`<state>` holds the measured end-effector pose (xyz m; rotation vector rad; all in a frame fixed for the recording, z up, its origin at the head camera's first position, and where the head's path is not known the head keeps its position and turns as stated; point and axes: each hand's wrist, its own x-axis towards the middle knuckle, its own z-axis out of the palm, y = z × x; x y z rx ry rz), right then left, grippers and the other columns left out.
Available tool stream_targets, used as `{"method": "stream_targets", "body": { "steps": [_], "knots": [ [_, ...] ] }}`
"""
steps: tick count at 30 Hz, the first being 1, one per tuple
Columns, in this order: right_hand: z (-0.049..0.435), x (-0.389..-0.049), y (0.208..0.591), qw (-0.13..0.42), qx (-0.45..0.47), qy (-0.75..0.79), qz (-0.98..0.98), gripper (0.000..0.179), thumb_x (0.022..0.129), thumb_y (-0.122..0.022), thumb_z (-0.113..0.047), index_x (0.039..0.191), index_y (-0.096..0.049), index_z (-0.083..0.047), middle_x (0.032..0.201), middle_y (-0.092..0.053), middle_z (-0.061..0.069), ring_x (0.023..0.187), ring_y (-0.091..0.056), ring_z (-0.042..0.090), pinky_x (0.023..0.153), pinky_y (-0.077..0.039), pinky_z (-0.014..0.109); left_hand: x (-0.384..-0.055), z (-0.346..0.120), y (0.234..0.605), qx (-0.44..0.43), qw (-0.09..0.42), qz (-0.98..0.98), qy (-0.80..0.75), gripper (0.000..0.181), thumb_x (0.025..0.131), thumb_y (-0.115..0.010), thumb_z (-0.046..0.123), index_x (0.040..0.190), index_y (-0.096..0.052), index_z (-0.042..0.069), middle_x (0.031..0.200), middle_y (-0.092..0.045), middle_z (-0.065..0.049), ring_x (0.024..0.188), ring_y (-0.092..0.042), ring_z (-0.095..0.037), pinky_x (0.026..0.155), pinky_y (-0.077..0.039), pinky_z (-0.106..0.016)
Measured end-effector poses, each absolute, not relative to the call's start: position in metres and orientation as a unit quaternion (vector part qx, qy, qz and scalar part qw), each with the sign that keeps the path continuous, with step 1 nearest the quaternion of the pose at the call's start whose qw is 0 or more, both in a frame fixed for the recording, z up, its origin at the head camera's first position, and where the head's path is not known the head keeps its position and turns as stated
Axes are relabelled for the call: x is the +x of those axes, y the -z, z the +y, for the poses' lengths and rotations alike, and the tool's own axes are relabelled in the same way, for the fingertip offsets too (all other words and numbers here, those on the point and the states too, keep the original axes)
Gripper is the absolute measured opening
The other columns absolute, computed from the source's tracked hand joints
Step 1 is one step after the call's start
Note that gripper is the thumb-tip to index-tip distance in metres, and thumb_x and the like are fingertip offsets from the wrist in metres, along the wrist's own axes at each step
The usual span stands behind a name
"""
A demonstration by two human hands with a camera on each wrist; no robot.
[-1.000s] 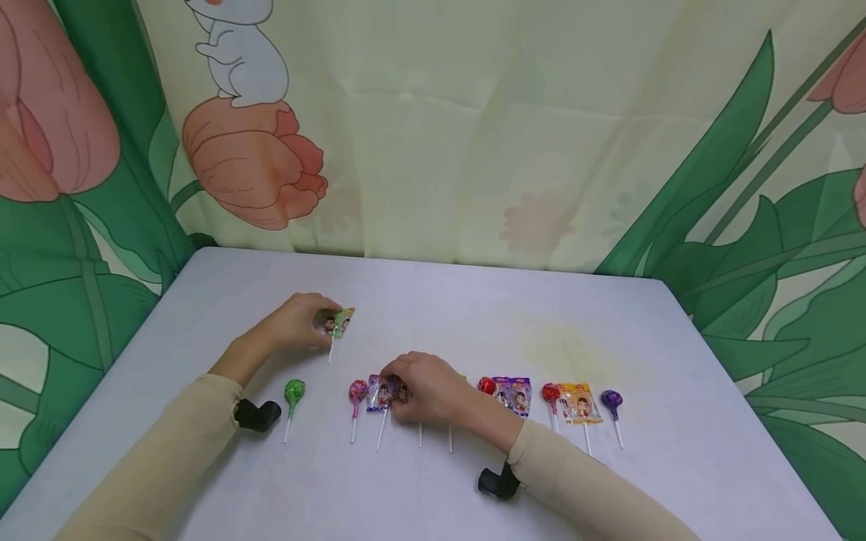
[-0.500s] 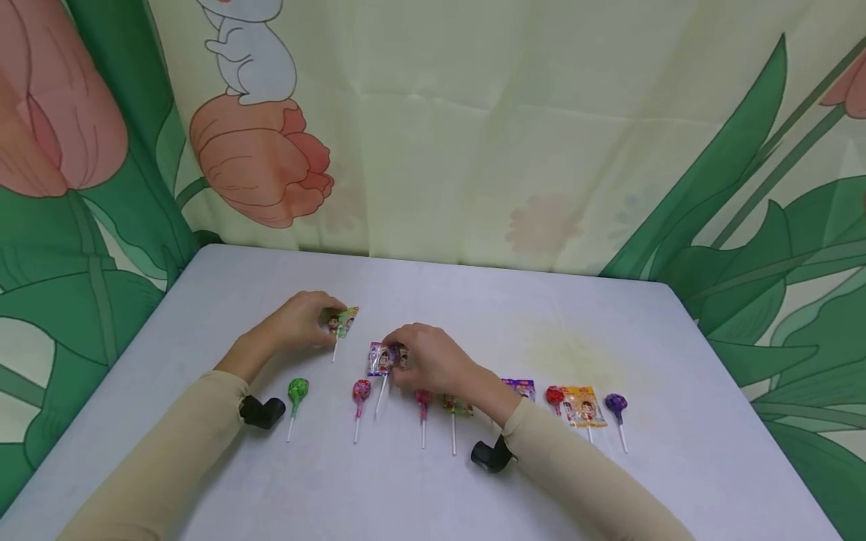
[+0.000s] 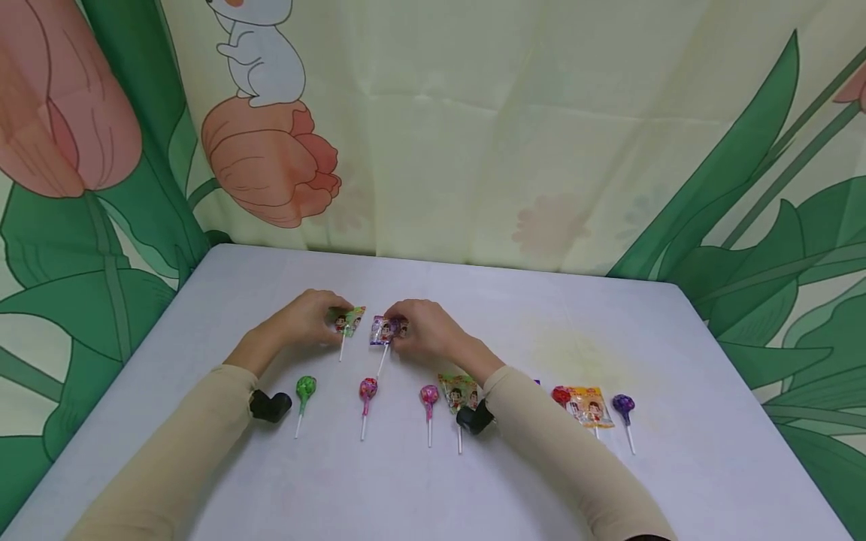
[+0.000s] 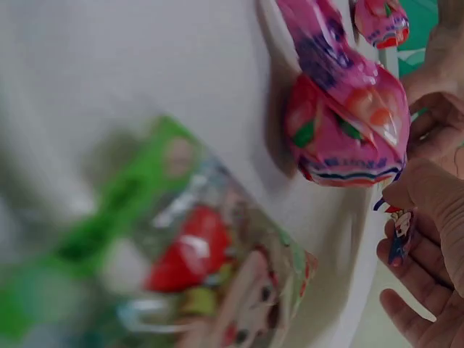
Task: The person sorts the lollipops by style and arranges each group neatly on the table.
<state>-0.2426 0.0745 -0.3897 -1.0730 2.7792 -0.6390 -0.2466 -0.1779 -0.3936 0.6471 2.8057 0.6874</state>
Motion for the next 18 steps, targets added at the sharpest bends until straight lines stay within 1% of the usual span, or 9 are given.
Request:
{"method": "stream_targets", "body": {
  "steps": [8,18],
  "knots": [
    [0.066,-0.257,0.39,0.075,-0.343,0.235,0.906,0.042,0.087,-0.077,-0.008,0.128,-0.069,-0.004,0.125,-0.071,0.009,0.118,-0.064,0.023,0.107,-0.049,0.038,-0.248,-0.18,0.394,0.228,0.092,0.939,-0.24,0.057,0.078,-0.088,0.011,0.128,-0.066,-0.006,0.119,-0.07,-0.017,0.111,-0.063,-0.032,0.105,-0.049,-0.051],
    [0.064,-0.263,0.393,0.089,-0.336,0.24,0.906,0.04,0.088,-0.074,-0.004,0.128,-0.069,-0.003,0.127,-0.071,0.011,0.118,-0.064,0.023,0.106,-0.05,0.038,-0.25,-0.181,0.394,0.23,0.09,0.94,-0.235,0.057,0.078,-0.087,0.011,0.128,-0.065,-0.007,0.12,-0.07,-0.018,0.113,-0.063,-0.033,0.107,-0.047,-0.052]
  ]
}}
